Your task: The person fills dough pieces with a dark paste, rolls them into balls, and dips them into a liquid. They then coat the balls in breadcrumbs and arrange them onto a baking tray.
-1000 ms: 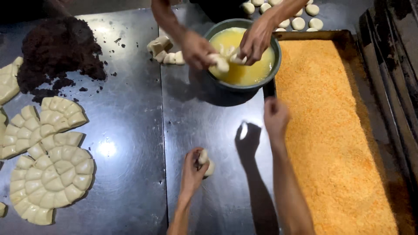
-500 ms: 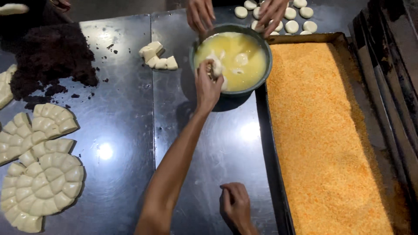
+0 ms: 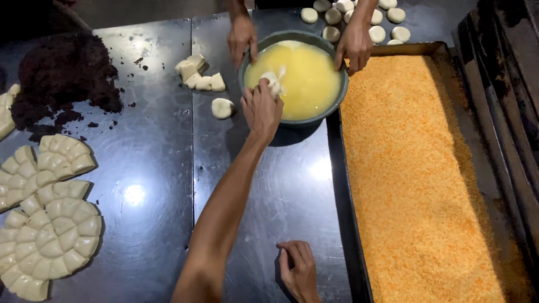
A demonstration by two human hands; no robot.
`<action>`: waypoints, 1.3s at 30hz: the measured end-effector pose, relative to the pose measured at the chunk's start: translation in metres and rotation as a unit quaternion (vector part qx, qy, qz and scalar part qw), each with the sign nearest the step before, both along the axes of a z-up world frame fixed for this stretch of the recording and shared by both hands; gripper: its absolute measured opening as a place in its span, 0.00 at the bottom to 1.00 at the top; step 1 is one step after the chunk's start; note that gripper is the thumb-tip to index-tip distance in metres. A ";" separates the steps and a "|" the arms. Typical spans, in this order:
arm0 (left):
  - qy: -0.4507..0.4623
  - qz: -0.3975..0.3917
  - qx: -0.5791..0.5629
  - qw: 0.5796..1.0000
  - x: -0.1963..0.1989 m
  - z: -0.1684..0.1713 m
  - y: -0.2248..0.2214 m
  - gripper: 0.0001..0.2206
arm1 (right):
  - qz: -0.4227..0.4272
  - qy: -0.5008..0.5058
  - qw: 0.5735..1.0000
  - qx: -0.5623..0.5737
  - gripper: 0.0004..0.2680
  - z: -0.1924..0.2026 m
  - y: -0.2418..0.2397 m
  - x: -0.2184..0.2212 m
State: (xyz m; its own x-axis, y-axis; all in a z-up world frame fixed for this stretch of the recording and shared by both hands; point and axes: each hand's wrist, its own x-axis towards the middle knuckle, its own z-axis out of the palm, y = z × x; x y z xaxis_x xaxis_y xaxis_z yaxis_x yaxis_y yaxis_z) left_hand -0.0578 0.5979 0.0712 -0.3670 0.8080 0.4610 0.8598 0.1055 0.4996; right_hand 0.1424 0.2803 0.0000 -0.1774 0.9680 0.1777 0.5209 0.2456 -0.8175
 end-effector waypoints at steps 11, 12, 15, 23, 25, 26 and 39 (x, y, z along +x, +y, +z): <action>0.067 -0.003 0.016 0.998 -0.013 -0.012 -0.005 0.15 | -0.007 0.001 1.000 -0.011 0.05 0.005 0.001 -0.002; 0.067 -0.005 0.030 0.997 -0.013 -0.008 -0.008 0.16 | -0.006 0.002 1.000 -0.012 0.05 0.004 0.001 -0.002; 0.046 -0.020 0.035 0.998 -0.010 0.013 -0.016 0.17 | 0.001 0.012 1.000 0.009 0.05 0.004 0.002 -0.002; -0.139 -0.070 0.129 0.979 -0.004 0.055 -0.132 0.09 | 0.011 0.022 0.997 -0.066 0.04 0.016 0.001 -0.002; -0.139 -0.068 0.138 0.978 0.001 0.050 -0.190 0.10 | 0.012 0.032 0.995 -0.098 0.04 0.028 -0.002 0.000; -0.151 -0.068 0.126 0.978 0.005 0.045 -0.223 0.04 | -0.010 0.169 0.963 -0.209 0.05 0.034 -0.001 0.000; -0.601 0.102 -0.193 0.769 0.100 -0.149 -0.607 0.18 | 0.117 0.220 0.906 -0.342 0.20 -0.004 -0.121 0.111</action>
